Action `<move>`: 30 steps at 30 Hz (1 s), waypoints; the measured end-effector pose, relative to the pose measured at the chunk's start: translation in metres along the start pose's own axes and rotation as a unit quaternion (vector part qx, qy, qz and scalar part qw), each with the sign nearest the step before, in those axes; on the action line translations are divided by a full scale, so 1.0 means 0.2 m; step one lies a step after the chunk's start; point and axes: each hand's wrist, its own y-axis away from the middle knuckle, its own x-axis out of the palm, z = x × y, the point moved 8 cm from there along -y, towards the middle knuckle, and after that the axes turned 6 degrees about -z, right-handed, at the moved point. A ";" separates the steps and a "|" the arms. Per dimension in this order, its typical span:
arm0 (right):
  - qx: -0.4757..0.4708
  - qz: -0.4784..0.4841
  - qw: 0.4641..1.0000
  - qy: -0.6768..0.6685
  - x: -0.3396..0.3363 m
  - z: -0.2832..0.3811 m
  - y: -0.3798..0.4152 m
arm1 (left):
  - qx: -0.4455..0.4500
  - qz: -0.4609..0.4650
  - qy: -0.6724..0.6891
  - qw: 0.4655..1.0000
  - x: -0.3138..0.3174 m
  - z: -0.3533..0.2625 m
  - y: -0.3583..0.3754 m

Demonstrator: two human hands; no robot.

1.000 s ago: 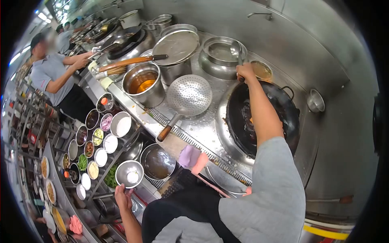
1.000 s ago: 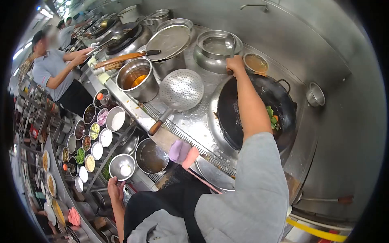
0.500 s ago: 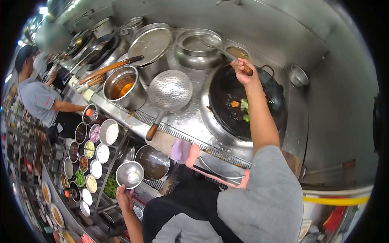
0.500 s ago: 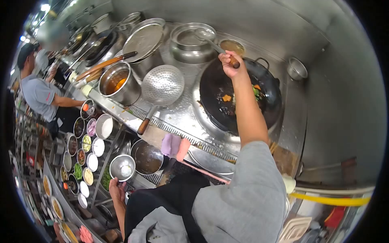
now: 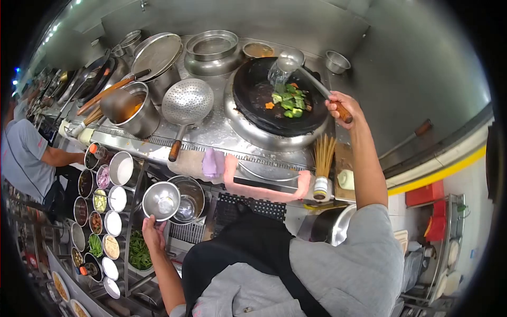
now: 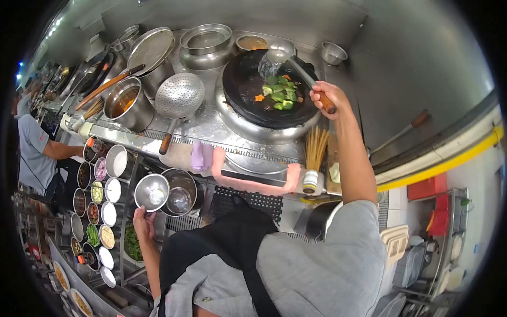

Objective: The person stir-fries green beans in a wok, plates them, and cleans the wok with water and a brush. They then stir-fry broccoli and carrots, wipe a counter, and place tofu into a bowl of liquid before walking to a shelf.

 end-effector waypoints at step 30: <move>-0.114 -0.224 0.566 0.785 -1.46 -0.55 0.58 | -0.061 -0.087 0.044 0.993 -0.25 0.59 0.79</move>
